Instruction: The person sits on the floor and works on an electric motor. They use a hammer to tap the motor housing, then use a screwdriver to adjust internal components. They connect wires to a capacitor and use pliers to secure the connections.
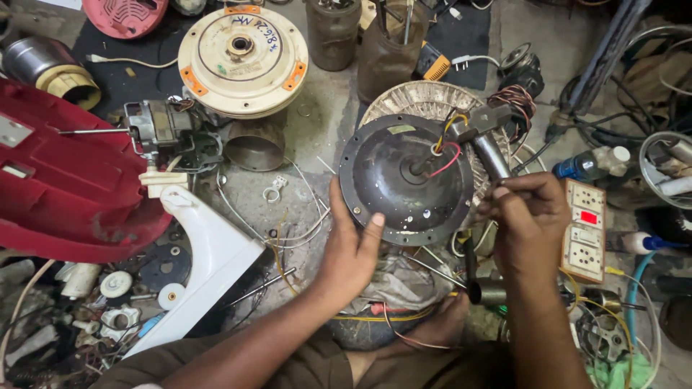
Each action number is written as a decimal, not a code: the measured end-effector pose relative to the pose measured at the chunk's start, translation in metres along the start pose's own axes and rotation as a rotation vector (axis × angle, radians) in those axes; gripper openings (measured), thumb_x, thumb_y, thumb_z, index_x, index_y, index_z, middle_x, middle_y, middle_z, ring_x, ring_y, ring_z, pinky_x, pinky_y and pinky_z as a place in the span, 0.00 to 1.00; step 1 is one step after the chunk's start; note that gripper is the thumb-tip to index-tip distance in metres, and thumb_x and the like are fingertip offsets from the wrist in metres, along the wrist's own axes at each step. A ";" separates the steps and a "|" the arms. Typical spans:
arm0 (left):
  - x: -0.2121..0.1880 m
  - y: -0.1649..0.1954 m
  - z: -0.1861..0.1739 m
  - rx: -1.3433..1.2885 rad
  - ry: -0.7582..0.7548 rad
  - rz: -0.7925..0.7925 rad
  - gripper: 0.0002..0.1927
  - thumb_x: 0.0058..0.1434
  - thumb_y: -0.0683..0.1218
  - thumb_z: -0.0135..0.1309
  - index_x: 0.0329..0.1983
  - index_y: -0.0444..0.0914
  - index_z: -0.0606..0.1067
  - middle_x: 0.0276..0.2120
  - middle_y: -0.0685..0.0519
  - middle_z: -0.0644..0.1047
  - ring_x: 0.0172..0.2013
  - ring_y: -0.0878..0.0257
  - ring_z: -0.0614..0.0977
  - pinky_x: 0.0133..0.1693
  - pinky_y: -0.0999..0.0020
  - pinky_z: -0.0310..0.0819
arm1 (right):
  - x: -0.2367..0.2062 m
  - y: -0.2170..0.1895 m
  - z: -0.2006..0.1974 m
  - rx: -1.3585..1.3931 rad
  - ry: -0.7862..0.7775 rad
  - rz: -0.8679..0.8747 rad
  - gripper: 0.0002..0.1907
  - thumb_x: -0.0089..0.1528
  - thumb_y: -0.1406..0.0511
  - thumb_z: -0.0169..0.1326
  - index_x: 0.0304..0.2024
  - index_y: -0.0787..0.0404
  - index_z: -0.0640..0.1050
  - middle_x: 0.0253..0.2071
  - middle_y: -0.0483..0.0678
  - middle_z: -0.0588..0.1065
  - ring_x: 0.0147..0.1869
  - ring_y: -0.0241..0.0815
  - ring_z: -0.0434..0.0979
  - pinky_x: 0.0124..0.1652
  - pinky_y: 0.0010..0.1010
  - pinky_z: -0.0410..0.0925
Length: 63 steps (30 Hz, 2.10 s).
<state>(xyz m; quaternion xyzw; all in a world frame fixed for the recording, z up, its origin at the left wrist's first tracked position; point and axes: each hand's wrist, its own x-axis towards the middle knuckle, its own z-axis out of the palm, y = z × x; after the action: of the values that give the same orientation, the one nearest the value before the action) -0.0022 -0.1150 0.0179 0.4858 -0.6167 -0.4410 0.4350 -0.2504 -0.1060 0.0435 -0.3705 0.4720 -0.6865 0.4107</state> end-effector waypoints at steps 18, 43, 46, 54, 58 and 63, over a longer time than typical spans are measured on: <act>0.040 -0.019 -0.022 0.054 0.056 -0.131 0.30 0.72 0.53 0.41 0.75 0.38 0.57 0.59 0.36 0.76 0.59 0.51 0.80 0.59 0.62 0.70 | 0.021 -0.009 -0.016 -0.478 -0.058 0.180 0.10 0.65 0.70 0.60 0.48 0.68 0.79 0.38 0.49 0.81 0.40 0.36 0.82 0.44 0.26 0.75; 0.038 -0.008 -0.028 0.036 0.004 -0.084 0.30 0.75 0.52 0.43 0.76 0.37 0.56 0.35 0.46 0.81 0.33 0.62 0.81 0.40 0.65 0.76 | 0.003 -0.012 -0.011 -0.964 -0.281 -0.083 0.08 0.63 0.68 0.67 0.42 0.66 0.83 0.39 0.48 0.80 0.40 0.35 0.80 0.42 0.25 0.73; 0.039 -0.005 -0.028 0.042 0.008 -0.107 0.30 0.74 0.53 0.43 0.76 0.37 0.56 0.35 0.46 0.80 0.32 0.62 0.81 0.39 0.64 0.76 | 0.004 -0.007 -0.012 -0.743 -0.261 0.038 0.09 0.62 0.69 0.66 0.43 0.65 0.80 0.39 0.44 0.80 0.41 0.31 0.80 0.44 0.22 0.74; 0.037 -0.013 -0.027 0.035 0.017 -0.036 0.30 0.76 0.52 0.43 0.76 0.35 0.56 0.45 0.41 0.81 0.44 0.57 0.84 0.49 0.61 0.76 | 0.007 0.000 -0.018 -0.652 -0.245 0.144 0.08 0.62 0.70 0.63 0.42 0.65 0.78 0.37 0.44 0.79 0.38 0.31 0.81 0.40 0.24 0.74; 0.037 -0.014 -0.026 0.053 0.022 0.000 0.29 0.77 0.52 0.42 0.76 0.35 0.56 0.51 0.39 0.80 0.50 0.55 0.83 0.53 0.60 0.75 | 0.009 0.001 -0.019 -0.746 -0.279 0.095 0.06 0.64 0.71 0.64 0.39 0.67 0.80 0.38 0.46 0.79 0.40 0.32 0.79 0.42 0.25 0.73; 0.037 -0.008 -0.028 0.010 -0.011 -0.170 0.31 0.73 0.52 0.42 0.76 0.37 0.55 0.35 0.45 0.80 0.29 0.61 0.80 0.37 0.64 0.77 | 0.011 0.005 -0.021 -0.685 -0.265 0.128 0.08 0.62 0.70 0.64 0.43 0.65 0.79 0.39 0.45 0.80 0.41 0.31 0.80 0.43 0.24 0.74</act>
<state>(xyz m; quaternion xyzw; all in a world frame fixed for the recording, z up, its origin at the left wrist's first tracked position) 0.0207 -0.1554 0.0203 0.5362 -0.5779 -0.4756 0.3903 -0.2726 -0.1093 0.0344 -0.5417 0.6394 -0.4079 0.3624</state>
